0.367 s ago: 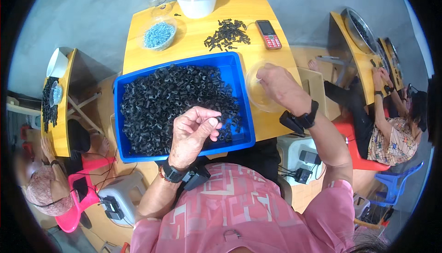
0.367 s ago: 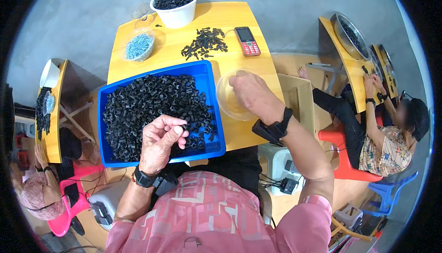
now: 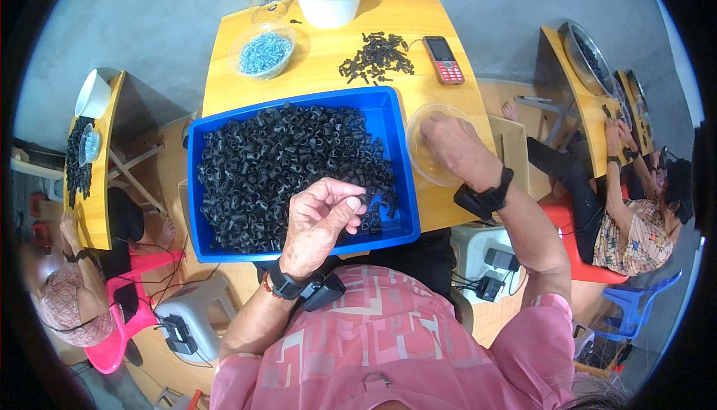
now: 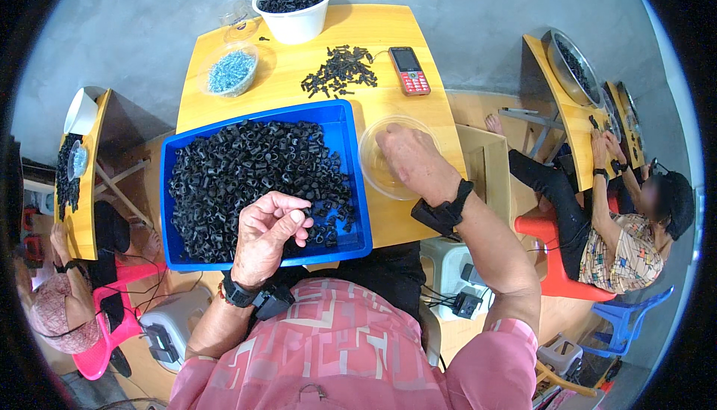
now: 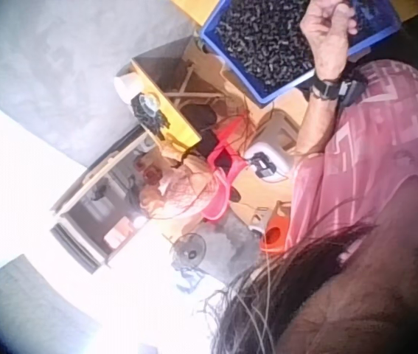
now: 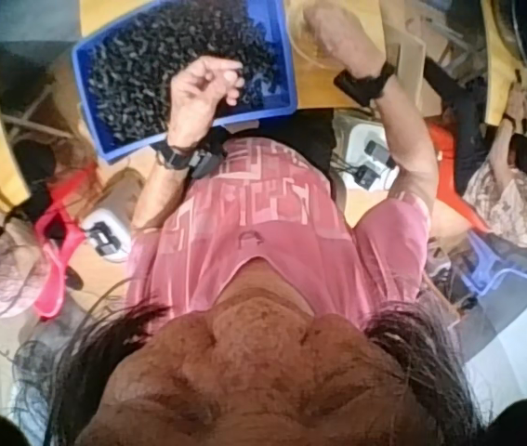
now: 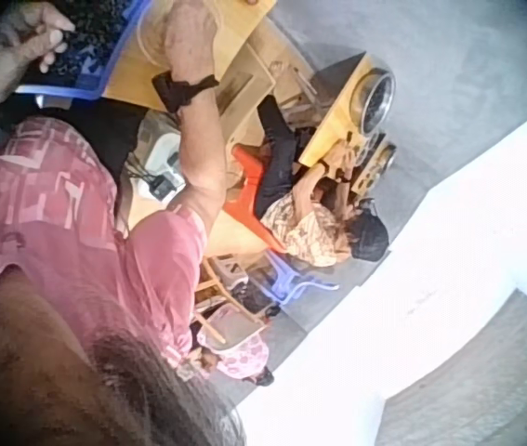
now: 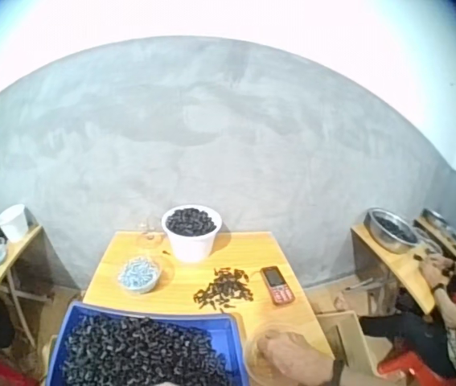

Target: Sorting and inspecting small black plastic components.

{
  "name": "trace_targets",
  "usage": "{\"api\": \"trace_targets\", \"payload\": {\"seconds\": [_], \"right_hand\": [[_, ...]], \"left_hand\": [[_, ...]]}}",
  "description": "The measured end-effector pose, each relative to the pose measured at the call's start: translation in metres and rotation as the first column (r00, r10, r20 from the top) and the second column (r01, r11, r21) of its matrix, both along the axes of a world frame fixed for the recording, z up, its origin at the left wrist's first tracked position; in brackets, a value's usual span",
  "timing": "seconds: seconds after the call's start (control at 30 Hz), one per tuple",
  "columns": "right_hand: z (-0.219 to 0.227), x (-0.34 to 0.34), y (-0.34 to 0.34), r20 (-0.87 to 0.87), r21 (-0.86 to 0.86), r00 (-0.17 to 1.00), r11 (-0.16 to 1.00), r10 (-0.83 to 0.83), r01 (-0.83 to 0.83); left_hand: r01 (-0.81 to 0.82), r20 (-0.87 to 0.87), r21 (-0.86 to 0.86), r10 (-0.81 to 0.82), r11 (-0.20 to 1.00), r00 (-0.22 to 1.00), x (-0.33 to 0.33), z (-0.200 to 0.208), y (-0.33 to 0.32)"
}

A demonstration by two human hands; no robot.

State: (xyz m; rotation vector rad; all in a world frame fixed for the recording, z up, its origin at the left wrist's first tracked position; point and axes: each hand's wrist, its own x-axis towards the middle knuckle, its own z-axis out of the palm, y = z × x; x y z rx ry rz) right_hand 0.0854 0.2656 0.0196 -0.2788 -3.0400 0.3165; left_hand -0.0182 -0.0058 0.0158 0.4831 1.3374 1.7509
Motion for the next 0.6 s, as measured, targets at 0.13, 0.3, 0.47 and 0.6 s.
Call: {"api": "trace_targets", "payload": {"seconds": [0.13, 0.3, 0.47, 0.6], "right_hand": [[0.015, 0.001, 0.000, -0.048, -0.020, 0.998, 0.999, -0.028, 0.027], [0.043, 0.011, -0.015, -0.055, -0.560, 0.973, 0.814, -0.225, 0.156], [0.030, 0.014, -0.029, -0.079, -0.960, 0.956, 0.280, -0.284, 0.004], [0.036, 0.006, -0.043, -0.112, -0.990, 0.944, 0.113, -0.310, -0.080]], "left_hand": [[-0.020, 0.032, 0.026, 0.019, 0.999, 0.999, -0.001, -0.002, 0.000], [-0.035, 0.056, 0.052, 0.032, 0.998, 0.998, -0.002, -0.003, -0.002], [-0.042, 0.063, 0.052, 0.038, 0.998, 0.997, -0.003, -0.003, -0.002], [-0.047, 0.087, 0.062, 0.042, 0.997, 0.995, -0.003, -0.003, -0.002]]}}
